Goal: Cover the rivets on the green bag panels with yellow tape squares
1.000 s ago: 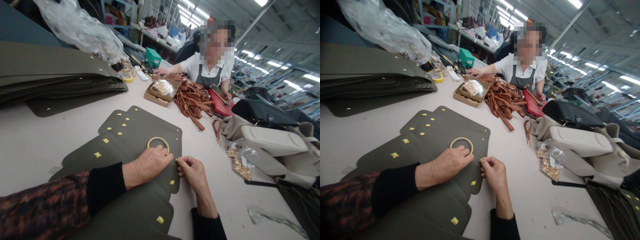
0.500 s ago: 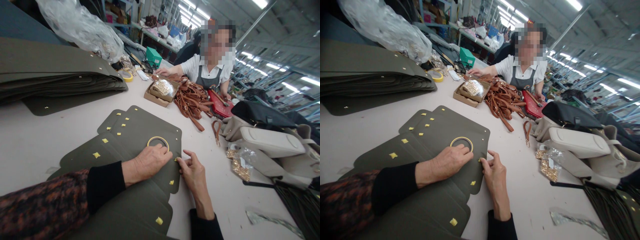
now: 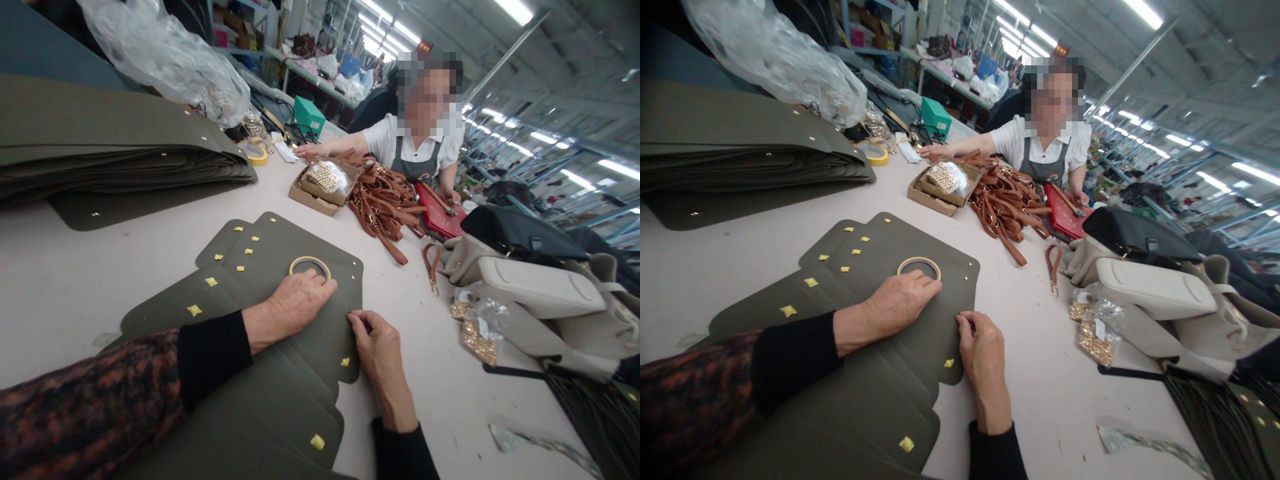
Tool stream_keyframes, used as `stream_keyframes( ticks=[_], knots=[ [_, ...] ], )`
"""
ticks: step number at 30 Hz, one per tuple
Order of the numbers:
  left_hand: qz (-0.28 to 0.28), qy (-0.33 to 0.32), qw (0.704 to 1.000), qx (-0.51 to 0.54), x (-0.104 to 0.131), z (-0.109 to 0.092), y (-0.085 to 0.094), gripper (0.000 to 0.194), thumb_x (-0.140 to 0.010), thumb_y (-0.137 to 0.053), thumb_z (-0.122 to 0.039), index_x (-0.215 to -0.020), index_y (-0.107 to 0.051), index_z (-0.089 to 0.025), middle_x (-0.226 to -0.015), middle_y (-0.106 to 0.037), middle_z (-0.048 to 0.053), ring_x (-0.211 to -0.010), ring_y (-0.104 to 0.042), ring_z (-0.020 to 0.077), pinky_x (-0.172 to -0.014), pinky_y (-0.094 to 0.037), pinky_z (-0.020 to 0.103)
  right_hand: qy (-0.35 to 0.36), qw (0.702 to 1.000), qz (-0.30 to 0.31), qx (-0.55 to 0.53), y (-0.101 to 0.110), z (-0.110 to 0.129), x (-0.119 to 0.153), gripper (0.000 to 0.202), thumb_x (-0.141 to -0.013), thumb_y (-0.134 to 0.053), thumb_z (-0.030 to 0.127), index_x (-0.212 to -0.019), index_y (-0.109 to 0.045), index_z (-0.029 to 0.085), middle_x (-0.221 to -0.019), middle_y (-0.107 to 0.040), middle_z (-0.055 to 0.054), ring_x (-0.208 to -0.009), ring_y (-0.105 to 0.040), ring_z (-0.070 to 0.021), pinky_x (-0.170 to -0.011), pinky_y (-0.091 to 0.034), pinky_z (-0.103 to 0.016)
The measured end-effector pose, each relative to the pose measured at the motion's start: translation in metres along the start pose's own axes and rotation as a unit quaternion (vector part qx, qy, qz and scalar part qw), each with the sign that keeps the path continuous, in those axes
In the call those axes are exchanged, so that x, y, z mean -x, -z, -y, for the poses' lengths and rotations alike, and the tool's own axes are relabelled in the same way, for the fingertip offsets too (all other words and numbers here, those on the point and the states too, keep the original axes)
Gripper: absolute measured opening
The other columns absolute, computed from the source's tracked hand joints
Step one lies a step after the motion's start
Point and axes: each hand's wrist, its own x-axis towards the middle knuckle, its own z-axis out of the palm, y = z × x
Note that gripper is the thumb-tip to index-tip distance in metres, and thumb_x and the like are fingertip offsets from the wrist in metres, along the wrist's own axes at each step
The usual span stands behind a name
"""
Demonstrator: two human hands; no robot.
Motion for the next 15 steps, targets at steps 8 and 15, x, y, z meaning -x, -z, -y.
stream_keyframes(
  ticks=[8,15],
  knots=[
    [0.01,0.014,1.0,-0.003,-0.001,0.0,0.004,0.015,-0.088,-0.045,-0.007,-0.093,-0.057,-0.016,-0.083,-0.065,0.006,-0.082,-0.059,0.0224,-0.063,-0.048,0.029,-0.04,0.982,0.181,-0.04,0.025,0.006,0.01,0.016,-0.079,-0.061,0.031,-0.073,-0.071,0.02,-0.065,-0.068,0.0,-0.061,-0.06,-0.016,-0.057,-0.043,-0.026],
    [-0.075,-0.114,0.976,0.171,0.004,-0.002,0.0,0.027,-0.096,-0.042,-0.02,-0.122,-0.05,-0.02,-0.092,-0.068,0.002,-0.084,-0.065,0.0135,-0.075,-0.051,0.022,0.042,0.978,-0.053,-0.198,0.011,0.012,0.009,0.021,-0.087,-0.057,0.03,-0.1,-0.068,0.019,-0.09,-0.071,-0.005,-0.077,-0.064,-0.0164,-0.069,-0.051,-0.028]
  ],
)
